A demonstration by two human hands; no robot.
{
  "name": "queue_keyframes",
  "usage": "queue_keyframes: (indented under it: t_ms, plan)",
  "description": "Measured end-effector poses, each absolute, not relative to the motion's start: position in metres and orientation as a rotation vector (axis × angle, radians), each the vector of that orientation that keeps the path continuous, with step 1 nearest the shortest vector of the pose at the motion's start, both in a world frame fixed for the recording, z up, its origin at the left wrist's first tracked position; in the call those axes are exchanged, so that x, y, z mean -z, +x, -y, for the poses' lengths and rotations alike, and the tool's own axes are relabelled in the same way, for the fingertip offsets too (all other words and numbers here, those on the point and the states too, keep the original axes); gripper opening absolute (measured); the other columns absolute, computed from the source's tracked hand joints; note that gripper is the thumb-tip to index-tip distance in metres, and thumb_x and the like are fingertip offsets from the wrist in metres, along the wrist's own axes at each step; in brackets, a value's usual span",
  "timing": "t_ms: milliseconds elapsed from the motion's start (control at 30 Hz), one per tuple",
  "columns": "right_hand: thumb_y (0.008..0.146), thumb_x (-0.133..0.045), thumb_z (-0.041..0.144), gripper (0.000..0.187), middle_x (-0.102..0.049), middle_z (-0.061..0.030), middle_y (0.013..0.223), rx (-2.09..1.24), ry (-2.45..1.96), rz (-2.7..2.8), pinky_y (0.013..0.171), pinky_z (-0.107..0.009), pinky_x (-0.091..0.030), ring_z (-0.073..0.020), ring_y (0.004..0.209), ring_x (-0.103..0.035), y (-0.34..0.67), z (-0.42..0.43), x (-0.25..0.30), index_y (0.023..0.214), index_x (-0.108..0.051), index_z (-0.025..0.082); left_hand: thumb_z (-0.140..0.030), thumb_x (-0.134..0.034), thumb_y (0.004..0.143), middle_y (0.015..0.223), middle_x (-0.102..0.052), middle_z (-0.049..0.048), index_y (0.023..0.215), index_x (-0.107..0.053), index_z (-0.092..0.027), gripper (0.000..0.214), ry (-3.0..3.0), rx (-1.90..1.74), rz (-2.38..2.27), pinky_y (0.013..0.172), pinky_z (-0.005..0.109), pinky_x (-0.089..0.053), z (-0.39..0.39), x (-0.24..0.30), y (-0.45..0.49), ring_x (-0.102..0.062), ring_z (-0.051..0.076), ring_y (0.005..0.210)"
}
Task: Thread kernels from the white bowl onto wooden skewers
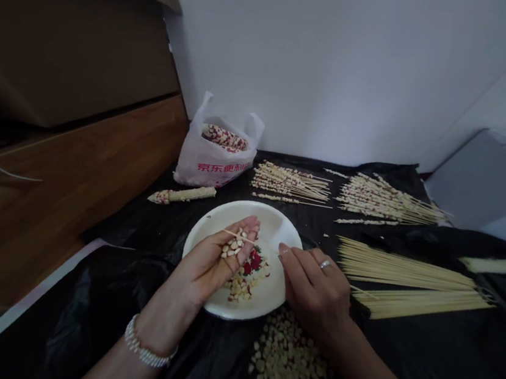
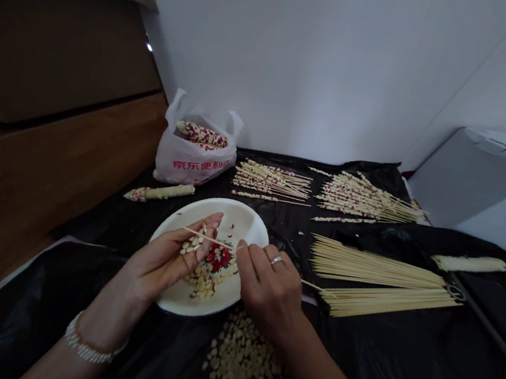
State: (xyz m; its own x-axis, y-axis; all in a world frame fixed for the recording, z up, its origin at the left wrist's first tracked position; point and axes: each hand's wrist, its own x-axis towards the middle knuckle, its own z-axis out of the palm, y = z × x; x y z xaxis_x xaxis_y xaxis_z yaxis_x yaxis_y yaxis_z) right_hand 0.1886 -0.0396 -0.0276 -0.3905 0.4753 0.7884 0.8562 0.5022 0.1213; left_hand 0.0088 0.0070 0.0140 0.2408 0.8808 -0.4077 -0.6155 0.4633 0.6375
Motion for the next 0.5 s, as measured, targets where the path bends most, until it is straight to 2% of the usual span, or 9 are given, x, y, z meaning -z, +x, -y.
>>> queue_keyframes:
  t_ms: [233,433,500]
  plan:
    - [0.082,-0.063,0.011,0.024,-0.068,-0.0072,0.081,0.675,-1.120,2.048,0.071,-0.031,-0.044,-0.0170,0.074,-0.054,0.1878,0.0385,0.0277,0.105,-0.065,0.007,0.003,-0.042,0.085,0.094,-0.073,0.0093,0.120,-0.059,-0.015,0.043,0.159,-1.013,-0.775,0.067,0.021,-0.058,-0.0097,-0.0122,0.0096,-0.070,0.015,0.082]
    - [0.082,-0.063,0.012,0.025,-0.067,-0.0069,0.079,0.656,-1.110,2.054,0.070,-0.032,-0.043,-0.0174,0.074,-0.054,0.1850,0.0407,0.0288,0.106,-0.064,0.006,-0.006,-0.040,0.091,0.081,-0.072,0.0089,0.119,-0.058,-0.010,0.034,0.043,-1.015,-0.770,0.065,0.028,-0.059,-0.0106,-0.0143,0.0102,-0.069,0.016,0.067]
    - [0.082,-0.063,0.012,0.025,-0.066,-0.0060,0.078,0.633,-1.123,2.069,0.070,-0.032,-0.043,-0.0168,0.073,-0.053,0.1837,0.0415,0.0301,0.106,-0.064,0.007,-0.006,-0.041,0.090,0.078,-0.071,0.0081,0.118,-0.058,-0.010,0.032,0.036,-1.011,-0.759,0.062,0.026,-0.058,-0.0115,-0.0133,0.0093,-0.068,0.015,0.062]
